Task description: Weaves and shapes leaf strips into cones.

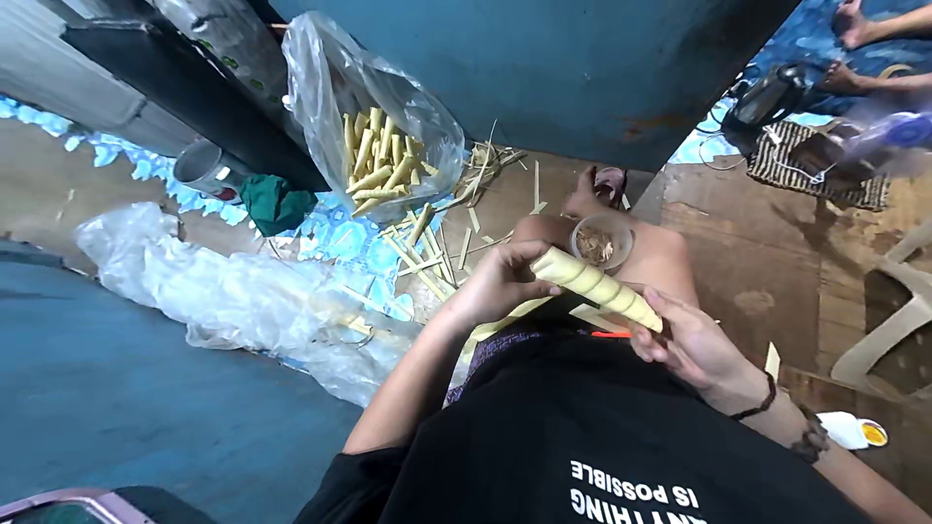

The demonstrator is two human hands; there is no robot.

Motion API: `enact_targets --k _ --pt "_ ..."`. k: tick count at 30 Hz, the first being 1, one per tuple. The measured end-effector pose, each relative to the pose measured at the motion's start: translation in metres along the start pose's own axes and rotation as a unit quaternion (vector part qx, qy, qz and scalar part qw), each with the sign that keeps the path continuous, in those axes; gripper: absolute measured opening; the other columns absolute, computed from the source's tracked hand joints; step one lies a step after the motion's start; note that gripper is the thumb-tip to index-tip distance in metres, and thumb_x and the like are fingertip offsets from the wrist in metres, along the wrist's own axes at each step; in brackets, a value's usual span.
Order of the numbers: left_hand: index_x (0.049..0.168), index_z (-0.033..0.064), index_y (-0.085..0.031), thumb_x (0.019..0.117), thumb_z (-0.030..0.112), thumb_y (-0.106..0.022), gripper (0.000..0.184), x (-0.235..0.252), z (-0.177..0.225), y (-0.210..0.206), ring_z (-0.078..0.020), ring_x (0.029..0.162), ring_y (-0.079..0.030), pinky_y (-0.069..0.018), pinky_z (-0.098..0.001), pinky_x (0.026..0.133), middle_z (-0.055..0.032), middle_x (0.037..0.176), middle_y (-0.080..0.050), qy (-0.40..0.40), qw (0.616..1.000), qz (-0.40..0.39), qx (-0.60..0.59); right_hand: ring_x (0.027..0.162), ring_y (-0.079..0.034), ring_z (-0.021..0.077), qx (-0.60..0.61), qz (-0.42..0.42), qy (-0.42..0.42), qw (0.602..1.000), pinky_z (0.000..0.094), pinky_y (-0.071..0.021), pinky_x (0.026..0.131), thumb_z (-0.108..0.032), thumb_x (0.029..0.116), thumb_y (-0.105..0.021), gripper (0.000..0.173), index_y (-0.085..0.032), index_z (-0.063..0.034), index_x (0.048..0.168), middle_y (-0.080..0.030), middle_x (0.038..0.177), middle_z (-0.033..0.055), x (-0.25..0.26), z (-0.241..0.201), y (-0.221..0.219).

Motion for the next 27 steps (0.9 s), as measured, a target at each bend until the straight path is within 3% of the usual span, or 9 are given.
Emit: enact_targets --k 2,5,10,12,15,20,23,25,27 --pt "0.102 0.0023 -0.069 0.0850 -0.004 -0.077 0.020 0.000 0.002 0.001 -0.0036 0.065 -0.063 -0.0550 -0.0209 0.062 -0.0013 0.081 -0.070 -0.002 1.000 0.004 0.011 0.068 -0.067 0.0032 -0.124 0.013 0.100 0.987 0.0175 -0.0579 0.059 -0.019 0.1103 -0.040 0.034 -0.060 -0.0039 0.133 -0.073 0.090 -0.0008 -0.004 -0.014 0.002" --pt "0.101 0.0011 -0.068 0.0844 -0.006 -0.076 0.020 -0.001 0.005 0.005 -0.0048 0.064 -0.064 -0.0562 -0.0215 0.062 -0.0029 0.081 -0.070 -0.004 1.000 0.021 0.017 0.105 -0.067 0.0124 -0.420 0.064 0.331 0.843 0.0250 -0.0562 0.092 -0.035 0.1011 -0.065 0.051 -0.062 0.0048 0.133 -0.069 0.118 0.0154 -0.023 -0.041 -0.008" --pt "0.102 0.0015 -0.068 0.0855 -0.005 -0.076 0.019 -0.001 0.002 0.002 -0.0040 0.067 -0.065 -0.0565 -0.0211 0.065 -0.0019 0.082 -0.071 0.000 1.000 -0.001 0.000 0.051 -0.060 0.0029 -0.008 0.014 -0.011 1.000 0.0170 -0.0519 0.047 -0.028 0.1128 -0.024 0.043 -0.060 -0.0095 0.128 -0.068 0.073 -0.0030 -0.005 0.006 0.008" --pt "0.101 0.0005 -0.067 0.0858 -0.007 -0.074 0.018 0.001 0.002 0.002 -0.0049 0.069 -0.065 -0.0570 -0.0219 0.066 -0.0028 0.082 -0.070 -0.003 1.000 0.002 -0.003 0.067 -0.067 0.0026 -0.136 0.032 0.109 0.984 0.0176 -0.0575 0.058 -0.020 0.1107 -0.038 0.035 -0.059 -0.0042 0.134 -0.073 0.090 -0.0027 -0.009 -0.011 0.008" --pt "0.101 0.0002 -0.067 0.0853 -0.008 -0.074 0.019 0.000 0.001 0.006 -0.0056 0.069 -0.066 -0.0576 -0.0222 0.066 -0.0033 0.082 -0.070 -0.005 1.000 0.015 0.000 0.102 -0.068 0.0131 -0.432 0.085 0.349 0.827 0.0256 -0.0574 0.088 -0.035 0.1026 -0.062 0.052 -0.058 0.0051 0.136 -0.069 0.118 0.0162 -0.028 -0.040 -0.001" --pt "0.103 0.0012 -0.067 0.0865 -0.005 -0.075 0.019 0.001 0.001 0.003 -0.0053 0.066 -0.064 -0.0563 -0.0220 0.063 -0.0031 0.081 -0.070 0.007 1.000 0.000 0.009 0.048 -0.056 0.0018 -0.026 0.030 -0.014 0.999 0.0154 -0.0498 0.044 -0.024 0.1128 -0.023 0.044 -0.058 -0.0076 0.135 -0.068 0.077 -0.0017 -0.007 0.009 0.014" --pt "0.102 0.0008 -0.067 0.0868 -0.006 -0.074 0.018 0.001 0.000 0.006 -0.0055 0.066 -0.065 -0.0564 -0.0217 0.064 -0.0033 0.081 -0.070 0.006 1.000 0.009 0.015 0.071 -0.066 0.0013 -0.204 0.041 0.145 0.967 0.0159 -0.0565 0.061 -0.020 0.1096 -0.044 0.035 -0.059 -0.0016 0.136 -0.071 0.095 -0.0012 -0.013 -0.014 0.011" --pt "0.103 0.0008 -0.067 0.0867 -0.007 -0.073 0.019 -0.001 -0.001 0.010 -0.0072 0.065 -0.065 -0.0567 -0.0227 0.062 -0.0047 0.081 -0.070 0.010 1.000 0.021 0.011 0.100 -0.066 0.0096 -0.401 0.065 0.299 0.863 0.0237 -0.0571 0.086 -0.034 0.1028 -0.061 0.051 -0.059 0.0044 0.136 -0.068 0.116 0.0122 -0.023 -0.032 0.003" --pt "0.106 0.0025 -0.067 0.0867 -0.004 -0.075 0.022 0.000 -0.002 0.012 -0.0072 0.060 -0.060 -0.0526 -0.0223 0.057 -0.0042 0.077 -0.068 0.015 0.999 0.022 0.020 0.096 -0.069 0.0061 -0.345 0.058 0.245 0.904 0.0208 -0.0590 0.084 -0.026 0.1050 -0.058 0.042 -0.060 0.0025 0.135 -0.070 0.115 0.0075 -0.018 -0.027 0.009"
Point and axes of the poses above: each hand's wrist, its own x-axis towards the middle knuckle, its own y-axis out of the back of the hand, z = x × y, the point moved 10 cm from there along x, towards the middle knuckle
